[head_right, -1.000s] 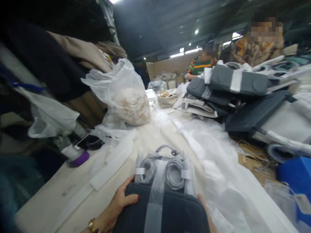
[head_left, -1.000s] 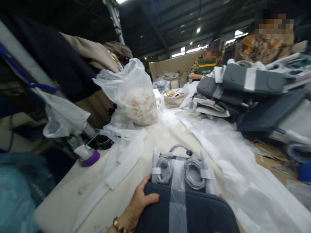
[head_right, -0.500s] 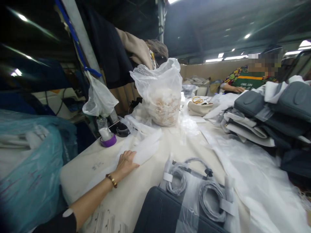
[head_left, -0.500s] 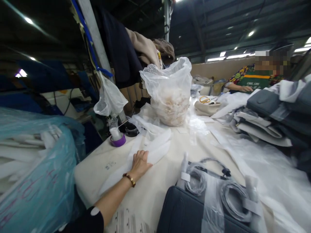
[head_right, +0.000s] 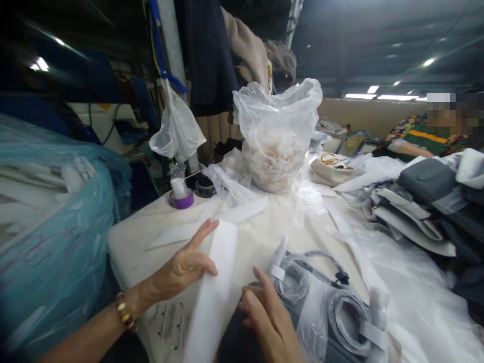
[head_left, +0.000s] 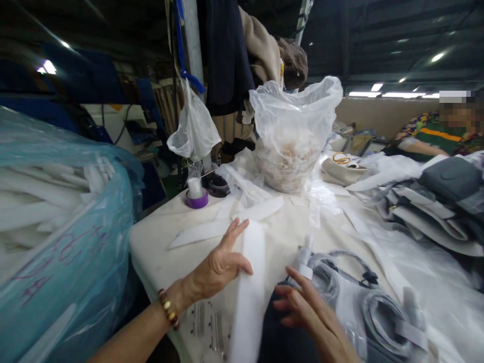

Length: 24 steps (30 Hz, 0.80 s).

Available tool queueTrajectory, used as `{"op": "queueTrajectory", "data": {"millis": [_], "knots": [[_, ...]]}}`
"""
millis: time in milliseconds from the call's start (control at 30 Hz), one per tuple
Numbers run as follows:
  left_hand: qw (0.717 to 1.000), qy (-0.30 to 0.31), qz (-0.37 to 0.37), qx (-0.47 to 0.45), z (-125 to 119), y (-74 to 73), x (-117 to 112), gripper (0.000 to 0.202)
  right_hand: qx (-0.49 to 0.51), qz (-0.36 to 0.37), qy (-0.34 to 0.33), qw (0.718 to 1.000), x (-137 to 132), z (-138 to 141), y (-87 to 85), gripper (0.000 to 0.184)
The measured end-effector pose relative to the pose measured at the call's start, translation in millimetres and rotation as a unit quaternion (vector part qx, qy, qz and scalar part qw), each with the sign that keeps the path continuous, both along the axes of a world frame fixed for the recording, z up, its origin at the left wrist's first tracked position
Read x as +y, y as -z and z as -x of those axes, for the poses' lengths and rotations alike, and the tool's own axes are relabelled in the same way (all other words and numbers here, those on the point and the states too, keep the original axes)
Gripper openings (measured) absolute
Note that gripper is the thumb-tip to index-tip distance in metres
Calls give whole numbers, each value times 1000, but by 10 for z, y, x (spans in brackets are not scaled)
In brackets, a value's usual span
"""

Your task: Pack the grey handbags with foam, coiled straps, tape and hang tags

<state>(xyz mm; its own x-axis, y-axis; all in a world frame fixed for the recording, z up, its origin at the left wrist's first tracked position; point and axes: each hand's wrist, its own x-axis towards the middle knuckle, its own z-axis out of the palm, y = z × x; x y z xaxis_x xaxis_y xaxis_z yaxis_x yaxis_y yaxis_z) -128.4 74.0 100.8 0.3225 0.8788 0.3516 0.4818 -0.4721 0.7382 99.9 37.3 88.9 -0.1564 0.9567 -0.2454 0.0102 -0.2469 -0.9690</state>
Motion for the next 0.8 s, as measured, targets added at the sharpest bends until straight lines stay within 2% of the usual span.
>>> {"op": "queueTrajectory", "data": {"millis": [33,100,133,167,200,267,300,333,367,433,467,500,533,567,700,800], "knots": [[999,10,14,-28,-54,62,-58,28,68,39,-25,997,32,185,47,67],[988,-29,69,-133,-154,197,-122,24,165,61,-43,983,79,442,215,79],[969,-70,116,-206,-191,260,-131,27,187,53,-40,980,103,509,311,80],[938,-109,174,-279,-217,314,-127,37,189,39,-32,981,132,539,396,78],[900,-134,239,-338,-232,358,-112,48,175,21,-30,984,169,536,458,74],[837,-126,352,-399,-245,412,-57,56,97,-29,-78,992,275,465,486,64],[820,-103,391,-406,-247,427,-19,54,31,-71,-124,989,346,409,453,58],[810,-85,414,-407,-248,437,23,50,-56,-129,-174,975,427,345,397,51],[805,-82,421,-409,-248,448,68,44,-157,-195,-223,942,516,278,328,44],[804,-101,423,-405,-250,488,160,35,-351,-309,-297,833,691,146,200,25],[806,-111,427,-395,-253,523,203,32,-419,-342,-319,778,766,88,162,19],[810,-114,432,-379,-259,569,242,31,-463,-359,-338,737,827,37,150,18],[816,-111,437,-362,-270,625,275,30,-487,-364,-357,709,872,-4,164,18],[821,-104,441,-348,-288,687,304,29,-497,-365,-371,694,902,-37,201,17],[847,-80,429,-303,-410,894,378,27,-499,-396,-393,663,942,-121,435,17],[863,-67,428,-258,-488,871,405,21,-502,-444,-378,639,967,-203,525,25]]}}
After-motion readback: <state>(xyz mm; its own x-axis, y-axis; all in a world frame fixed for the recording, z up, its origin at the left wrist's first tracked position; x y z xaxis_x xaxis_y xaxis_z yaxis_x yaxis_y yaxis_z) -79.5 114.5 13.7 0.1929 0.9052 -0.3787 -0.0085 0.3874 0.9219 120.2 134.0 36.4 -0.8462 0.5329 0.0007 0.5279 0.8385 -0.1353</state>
